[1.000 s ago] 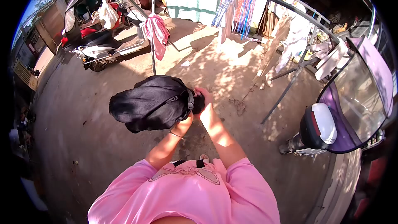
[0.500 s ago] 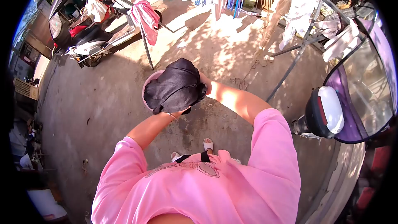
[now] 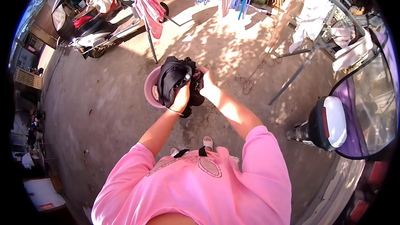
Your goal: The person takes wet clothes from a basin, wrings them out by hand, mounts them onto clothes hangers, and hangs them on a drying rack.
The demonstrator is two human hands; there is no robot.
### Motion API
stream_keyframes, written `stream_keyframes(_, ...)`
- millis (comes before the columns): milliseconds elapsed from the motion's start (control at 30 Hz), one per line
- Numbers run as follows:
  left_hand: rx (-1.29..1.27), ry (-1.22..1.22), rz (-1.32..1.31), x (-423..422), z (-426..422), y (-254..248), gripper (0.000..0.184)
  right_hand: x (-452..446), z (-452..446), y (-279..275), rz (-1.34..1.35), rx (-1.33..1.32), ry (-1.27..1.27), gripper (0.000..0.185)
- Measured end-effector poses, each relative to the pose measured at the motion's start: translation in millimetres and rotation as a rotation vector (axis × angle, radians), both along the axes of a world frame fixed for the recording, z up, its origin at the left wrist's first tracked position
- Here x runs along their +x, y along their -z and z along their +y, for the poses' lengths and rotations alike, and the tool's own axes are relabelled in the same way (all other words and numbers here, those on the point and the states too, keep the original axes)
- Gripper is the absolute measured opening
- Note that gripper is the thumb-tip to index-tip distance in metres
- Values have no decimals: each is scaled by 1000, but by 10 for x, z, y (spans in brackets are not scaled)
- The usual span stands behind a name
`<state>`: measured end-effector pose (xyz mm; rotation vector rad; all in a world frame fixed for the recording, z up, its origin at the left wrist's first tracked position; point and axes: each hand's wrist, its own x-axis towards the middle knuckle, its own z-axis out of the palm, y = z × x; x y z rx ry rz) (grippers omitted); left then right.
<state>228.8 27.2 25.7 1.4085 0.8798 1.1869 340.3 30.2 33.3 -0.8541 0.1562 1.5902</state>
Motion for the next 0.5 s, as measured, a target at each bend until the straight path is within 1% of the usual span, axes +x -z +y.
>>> stream_keyframes(33, -227, 11, -223, 2, 9, -24, 23, -12, 8, -46, -74, -58, 164, 16)
stream_keyframes(67, -374, 34, -244, -45, -28, -40, 26, -21, 21, -46, -157, 42, 239, 16)
stream_keyframes(100, -646, 74, -232, -87, -56, -206, 39, -48, 19, -112, -238, 144, 314, 17)
stream_keyframes(167, -965, 291, -355, -177, -32, -71, 64, -75, -28, -252, -420, 238, 293, 17)
stream_keyframes(200, -1173, 537, -499, -241, -48, -21, 86, -110, -82, -374, -528, 387, 205, 19)
stream_keyframes(233, -1447, 598, -584, -273, -107, 37, 96, -160, -92, -330, -728, 527, 69, 19)
stream_keyframes(300, -1425, 728, -880, -261, -260, 131, 93, -289, -137, -195, -1149, 677, -198, 18)
stream_keyframes(333, -1351, 624, -980, -247, -350, -85, 85, -396, -195, -247, -1061, 700, -182, 14)
stream_keyframes(367, -1197, 528, -1037, -221, -389, -209, 63, -444, -291, -306, -1057, 686, -160, 11)
stream_keyframes(433, -1114, 446, -1490, -276, -314, 177, 42, -510, -422, -221, -1030, 737, -47, 11)
stream_keyframes(467, -1035, 274, -1411, -274, -243, 261, 25, -566, -520, -267, -979, 727, 74, 11)
stream_keyframes(500, -1130, 182, -1415, -285, -189, 202, 24, -581, -598, -212, -1038, 674, 182, 8)
